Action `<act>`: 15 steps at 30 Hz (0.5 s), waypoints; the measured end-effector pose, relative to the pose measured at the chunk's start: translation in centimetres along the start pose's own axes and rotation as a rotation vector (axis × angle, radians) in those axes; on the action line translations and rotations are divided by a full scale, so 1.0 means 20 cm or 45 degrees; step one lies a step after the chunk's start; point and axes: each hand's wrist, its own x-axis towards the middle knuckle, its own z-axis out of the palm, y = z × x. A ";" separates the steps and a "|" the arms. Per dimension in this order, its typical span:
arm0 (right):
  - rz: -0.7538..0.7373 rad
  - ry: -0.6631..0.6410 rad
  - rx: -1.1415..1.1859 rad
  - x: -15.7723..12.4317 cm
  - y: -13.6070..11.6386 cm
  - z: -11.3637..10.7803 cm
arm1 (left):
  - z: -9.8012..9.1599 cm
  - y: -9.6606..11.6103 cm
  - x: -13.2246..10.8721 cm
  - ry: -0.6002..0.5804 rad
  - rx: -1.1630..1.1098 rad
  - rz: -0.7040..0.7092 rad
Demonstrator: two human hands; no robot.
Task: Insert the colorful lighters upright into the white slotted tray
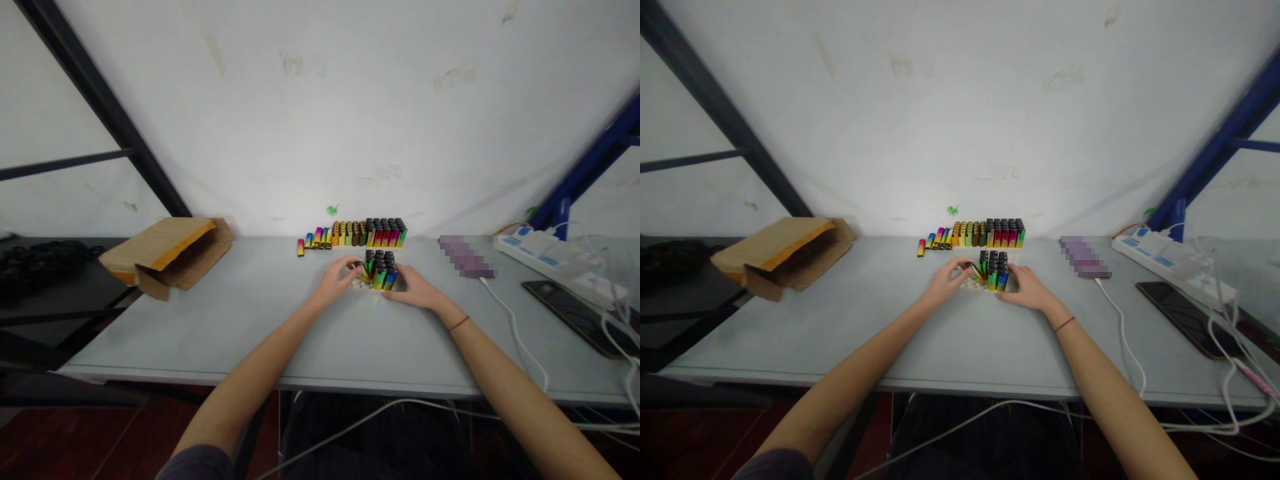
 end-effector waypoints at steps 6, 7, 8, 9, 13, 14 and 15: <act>-0.001 -0.006 0.002 0.00 0.00 0.00 | 0.01 0.08 0.00 -0.046 -0.030 -0.048; -0.004 0.000 0.003 0.00 0.00 0.00 | 0.01 0.09 0.00 -0.036 -0.032 -0.058; -0.007 0.006 0.006 0.00 0.00 0.00 | 0.02 0.10 0.00 -0.022 -0.027 -0.066; -0.010 0.009 0.009 0.00 0.00 0.00 | 0.02 0.11 0.01 -0.006 -0.016 -0.072; -0.013 -0.001 0.014 0.00 -0.01 0.00 | 0.03 0.11 0.02 0.001 0.070 -0.045; -0.008 -0.004 0.013 0.00 -0.01 -0.01 | 0.03 0.11 0.01 -0.021 0.100 -0.014; -0.001 -0.004 0.012 0.00 -0.01 -0.01 | 0.03 0.11 0.01 -0.043 0.132 0.026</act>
